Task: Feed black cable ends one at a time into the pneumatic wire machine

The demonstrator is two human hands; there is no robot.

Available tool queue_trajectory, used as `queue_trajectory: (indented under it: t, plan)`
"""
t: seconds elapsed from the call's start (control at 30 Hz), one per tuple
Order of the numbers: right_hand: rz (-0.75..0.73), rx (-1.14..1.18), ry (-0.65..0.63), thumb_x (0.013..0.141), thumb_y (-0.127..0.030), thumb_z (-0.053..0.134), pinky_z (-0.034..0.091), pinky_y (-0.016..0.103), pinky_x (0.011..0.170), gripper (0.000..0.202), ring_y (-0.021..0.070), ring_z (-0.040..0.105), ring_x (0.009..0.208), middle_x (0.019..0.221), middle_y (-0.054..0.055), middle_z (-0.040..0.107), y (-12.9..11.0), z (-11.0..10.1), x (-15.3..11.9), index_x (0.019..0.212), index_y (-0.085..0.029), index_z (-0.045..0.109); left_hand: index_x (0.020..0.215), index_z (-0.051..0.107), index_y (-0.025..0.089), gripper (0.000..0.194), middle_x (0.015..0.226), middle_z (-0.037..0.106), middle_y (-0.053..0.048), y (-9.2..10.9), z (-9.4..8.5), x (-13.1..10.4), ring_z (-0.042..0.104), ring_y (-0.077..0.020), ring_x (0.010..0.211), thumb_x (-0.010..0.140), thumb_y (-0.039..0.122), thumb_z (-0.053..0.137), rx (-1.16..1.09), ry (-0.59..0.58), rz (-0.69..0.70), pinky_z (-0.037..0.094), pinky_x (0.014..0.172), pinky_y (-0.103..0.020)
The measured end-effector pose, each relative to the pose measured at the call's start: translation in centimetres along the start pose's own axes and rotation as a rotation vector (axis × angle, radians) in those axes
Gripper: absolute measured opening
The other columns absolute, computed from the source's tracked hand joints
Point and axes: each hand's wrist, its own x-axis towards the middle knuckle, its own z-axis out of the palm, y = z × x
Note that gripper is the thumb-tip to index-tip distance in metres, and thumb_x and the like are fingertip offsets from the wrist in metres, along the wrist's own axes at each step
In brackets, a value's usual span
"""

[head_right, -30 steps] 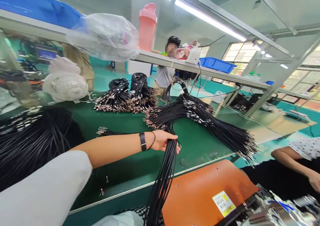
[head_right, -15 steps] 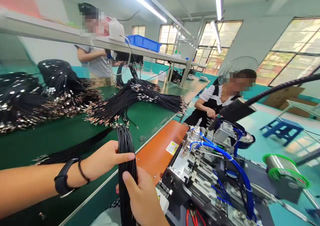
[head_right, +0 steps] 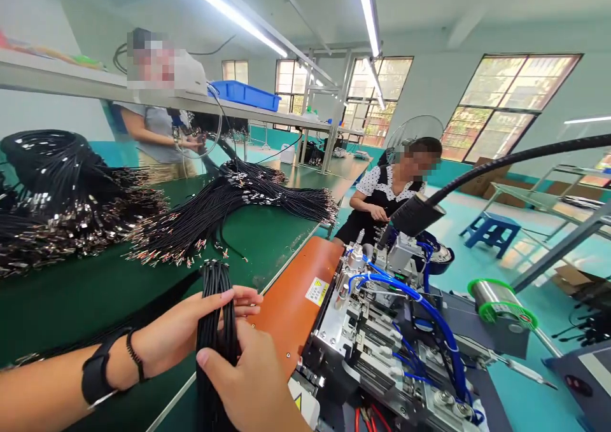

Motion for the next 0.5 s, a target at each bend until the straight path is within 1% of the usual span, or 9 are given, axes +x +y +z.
queue_trajectory:
  t: [0.07, 0.13, 0.23, 0.3, 0.33, 0.37, 0.43, 0.47, 0.5]
  plan:
    - [-0.028, -0.023, 0.082, 0.082, -0.026, 0.059, 0.045, 0.024, 0.069, 0.018, 0.0175, 0.061, 0.076, 0.084, 0.001, 0.068, 0.1, 0.1, 0.3, 0.095, -0.02, 0.07, 0.115, 0.061, 0.017, 0.037, 0.121, 0.062, -0.011, 0.4, 0.3, -0.6, 0.054, -0.0251, 0.118, 0.081, 0.031, 0.062, -0.108, -0.003, 0.032, 0.044, 0.101, -0.035]
    - [-0.049, -0.012, 0.16, 0.085, -0.027, 0.055, 0.045, 0.024, 0.068, 0.019, 0.017, 0.06, 0.074, 0.081, 0.001, 0.068, 0.1, 0.0, 0.5, 0.094, -0.02, 0.07, 0.12, 0.059, 0.019, 0.041, 0.124, 0.06, -0.01, 1.0, 0.5, -1.3, 0.052, -0.0256, 0.12, 0.08, 0.026, 0.063, -0.162, 0.006, 0.049, 0.044, 0.102, -0.036]
    - [-0.083, -0.006, 0.217, 0.086, -0.029, 0.054, 0.044, 0.024, 0.072, 0.018, 0.0174, 0.06, 0.079, 0.084, 0.003, 0.067, -0.2, -0.3, 0.7, 0.091, -0.02, 0.069, 0.122, 0.058, 0.022, 0.043, 0.126, 0.059, -0.009, 1.3, 0.3, -2.1, 0.053, -0.0267, 0.12, 0.08, 0.03, 0.064, -0.159, 0.046, 0.055, 0.045, 0.101, -0.038]
    - [-0.073, 0.045, 0.209, 0.084, -0.028, 0.055, 0.043, 0.023, 0.073, 0.017, 0.0161, 0.058, 0.081, 0.086, 0.002, 0.065, -0.6, -0.4, 0.7, 0.09, -0.02, 0.068, 0.119, 0.059, 0.022, 0.042, 0.124, 0.06, -0.008, 1.2, 0.1, -2.5, 0.054, -0.0275, 0.118, 0.08, 0.035, 0.065, -0.152, 0.095, 0.047, 0.047, 0.1, -0.038]
    - [-0.034, 0.104, 0.172, 0.083, -0.028, 0.056, 0.043, 0.022, 0.07, 0.016, 0.0142, 0.057, 0.076, 0.081, 0.001, 0.063, -0.8, -0.5, 0.6, 0.089, -0.019, 0.067, 0.117, 0.061, 0.021, 0.041, 0.123, 0.061, -0.009, 1.1, 0.0, -2.7, 0.055, -0.0281, 0.117, 0.079, 0.036, 0.065, -0.151, 0.116, 0.03, 0.048, 0.098, -0.038]
    - [0.024, 0.187, 0.097, 0.082, -0.028, 0.056, 0.041, 0.021, 0.064, 0.016, 0.0119, 0.055, 0.068, 0.074, 0.0, 0.06, -0.9, -0.6, 0.4, 0.09, -0.018, 0.066, 0.115, 0.062, 0.02, 0.04, 0.121, 0.062, -0.01, 1.2, 0.0, -2.9, 0.055, -0.0288, 0.116, 0.079, 0.037, 0.065, -0.153, 0.134, 0.01, 0.049, 0.097, -0.039]
    - [0.155, 0.369, -0.143, 0.079, -0.029, 0.059, 0.036, 0.019, 0.052, 0.02, 0.0082, 0.046, 0.053, 0.062, -0.004, 0.052, -1.0, -0.8, 0.0, 0.094, -0.017, 0.063, 0.112, 0.064, 0.016, 0.039, 0.118, 0.064, -0.012, 1.9, -0.1, -3.4, 0.058, -0.03, 0.113, 0.078, 0.036, 0.066, -0.162, 0.166, -0.029, 0.051, 0.095, -0.039]
    - [0.201, 0.427, -0.259, 0.076, -0.03, 0.062, 0.032, 0.018, 0.049, 0.023, 0.0069, 0.041, 0.05, 0.06, -0.005, 0.049, -0.9, -1.0, -0.3, 0.094, -0.016, 0.061, 0.111, 0.063, 0.014, 0.039, 0.116, 0.065, -0.012, 2.5, -0.2, -3.7, 0.059, -0.03, 0.11, 0.079, 0.035, 0.066, -0.169, 0.194, -0.032, 0.052, 0.093, -0.039]
    - [0.23, 0.446, -0.348, 0.072, -0.031, 0.066, 0.03, 0.018, 0.049, 0.026, 0.0063, 0.04, 0.05, 0.06, -0.005, 0.048, -0.7, -1.2, -0.8, 0.092, -0.016, 0.061, 0.111, 0.063, 0.013, 0.038, 0.113, 0.066, -0.012, 3.4, -0.4, -4.0, 0.061, -0.0293, 0.107, 0.079, 0.033, 0.066, -0.175, 0.239, -0.015, 0.053, 0.091, -0.039]
